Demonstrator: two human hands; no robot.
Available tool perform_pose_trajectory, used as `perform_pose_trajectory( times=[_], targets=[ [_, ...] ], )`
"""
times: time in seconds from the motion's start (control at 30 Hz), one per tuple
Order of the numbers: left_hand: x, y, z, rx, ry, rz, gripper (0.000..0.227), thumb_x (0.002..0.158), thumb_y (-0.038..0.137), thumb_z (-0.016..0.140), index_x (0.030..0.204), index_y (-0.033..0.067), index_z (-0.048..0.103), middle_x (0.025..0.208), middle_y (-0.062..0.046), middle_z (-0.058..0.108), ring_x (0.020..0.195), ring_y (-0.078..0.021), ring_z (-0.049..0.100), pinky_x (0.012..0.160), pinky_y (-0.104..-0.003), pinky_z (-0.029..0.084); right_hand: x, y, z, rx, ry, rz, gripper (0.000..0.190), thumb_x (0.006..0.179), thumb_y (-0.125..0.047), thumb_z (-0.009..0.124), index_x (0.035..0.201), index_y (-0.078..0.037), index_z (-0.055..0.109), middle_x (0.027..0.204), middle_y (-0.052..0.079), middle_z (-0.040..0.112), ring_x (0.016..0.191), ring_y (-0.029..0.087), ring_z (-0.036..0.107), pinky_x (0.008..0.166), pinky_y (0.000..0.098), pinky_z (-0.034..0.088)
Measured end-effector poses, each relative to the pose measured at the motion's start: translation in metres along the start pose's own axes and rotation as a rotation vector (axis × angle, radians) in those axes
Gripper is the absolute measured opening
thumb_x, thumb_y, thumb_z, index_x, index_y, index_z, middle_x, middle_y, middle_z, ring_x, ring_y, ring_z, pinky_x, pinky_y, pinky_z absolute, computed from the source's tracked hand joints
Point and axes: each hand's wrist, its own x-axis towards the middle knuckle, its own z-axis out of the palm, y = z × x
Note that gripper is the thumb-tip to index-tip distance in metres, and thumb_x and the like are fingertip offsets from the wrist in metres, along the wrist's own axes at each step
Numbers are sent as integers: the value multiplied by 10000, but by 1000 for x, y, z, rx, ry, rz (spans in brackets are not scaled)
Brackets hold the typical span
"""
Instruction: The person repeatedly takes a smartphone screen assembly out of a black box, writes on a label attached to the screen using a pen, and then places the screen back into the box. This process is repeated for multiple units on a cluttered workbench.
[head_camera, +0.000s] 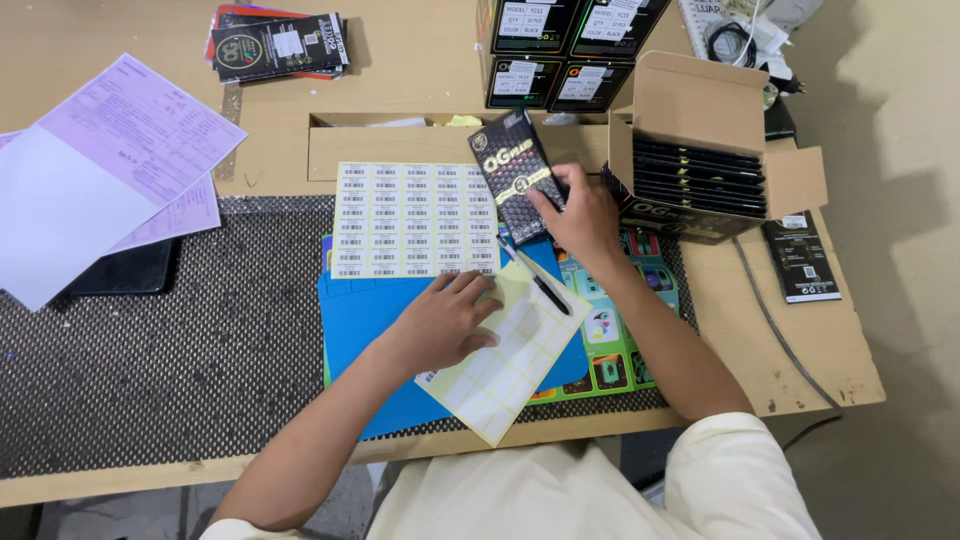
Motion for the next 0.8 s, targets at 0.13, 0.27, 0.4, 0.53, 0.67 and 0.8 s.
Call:
perform_pose_trajectory(
  times=[0.13, 0.27, 0.4, 0.53, 0.67, 0.8],
  targets=[
    [0, -1, -7, -81, 32, -37, 417, 1027, 413, 591, 1321, 118, 606, 1327, -127, 580, 1344, -316, 556, 1079, -508, 477, -13, -26, -31, 243, 166, -223, 292, 1031, -280, 710, 1198, -78, 582, 867, 164, 766, 729, 350, 750, 600, 406, 577],
    [-4, 16, -33, -654, 505, -237, 693, 969, 295, 678, 1489, 19, 314, 1464, -257, 419, 1282, -456, 552, 1011, -584, 505, -29, -38, -46, 263, 262, -446, 289, 975, -265, 783, 1125, -84, 613, 894, 112, 788, 735, 288, 770, 590, 354, 592],
    [-6, 28, -34, -1182, 843, -164, 1182, 930, 530, 681, 1610, 14, -137, 1633, -368, 129, 1475, -574, 290, 1163, -728, 272, -66, -59, -41, 278, 308, -681, 189, 842, -191, 841, 990, -148, 734, 907, 47, 794, 763, 246, 775, 653, 339, 620],
    [2, 27, -13, -1144, 1109, -67, 1060, 973, 352, 709, 1611, 12, -67, 1600, -266, 216, 1468, -506, 345, 1171, -677, 334, -99, -98, -70, 199, 247, -882, 126, 948, -158, 709, 1063, -132, 663, 1073, 63, 764, 825, 233, 770, 707, 337, 646],
    [-6, 28, -31, -815, 1220, -91, 1071, 890, 230, 844, 1622, 22, 92, 1518, -188, 312, 1370, -394, 447, 1156, -583, 385, -103, -90, -72, 495, 19, -824, 351, 885, -170, 800, 1189, -92, 642, 1123, 121, 747, 943, 319, 769, 754, 423, 651],
    [-7, 13, -25, -468, 1214, -50, 1024, 763, 214, 936, 1500, -137, 319, 1361, -257, 455, 1225, -443, 508, 1069, -552, 440, -93, -49, -44, 822, 55, -694, 420, 936, -287, 710, 1245, -24, 602, 1050, 105, 760, 873, 292, 760, 757, 400, 636]
  ],
)
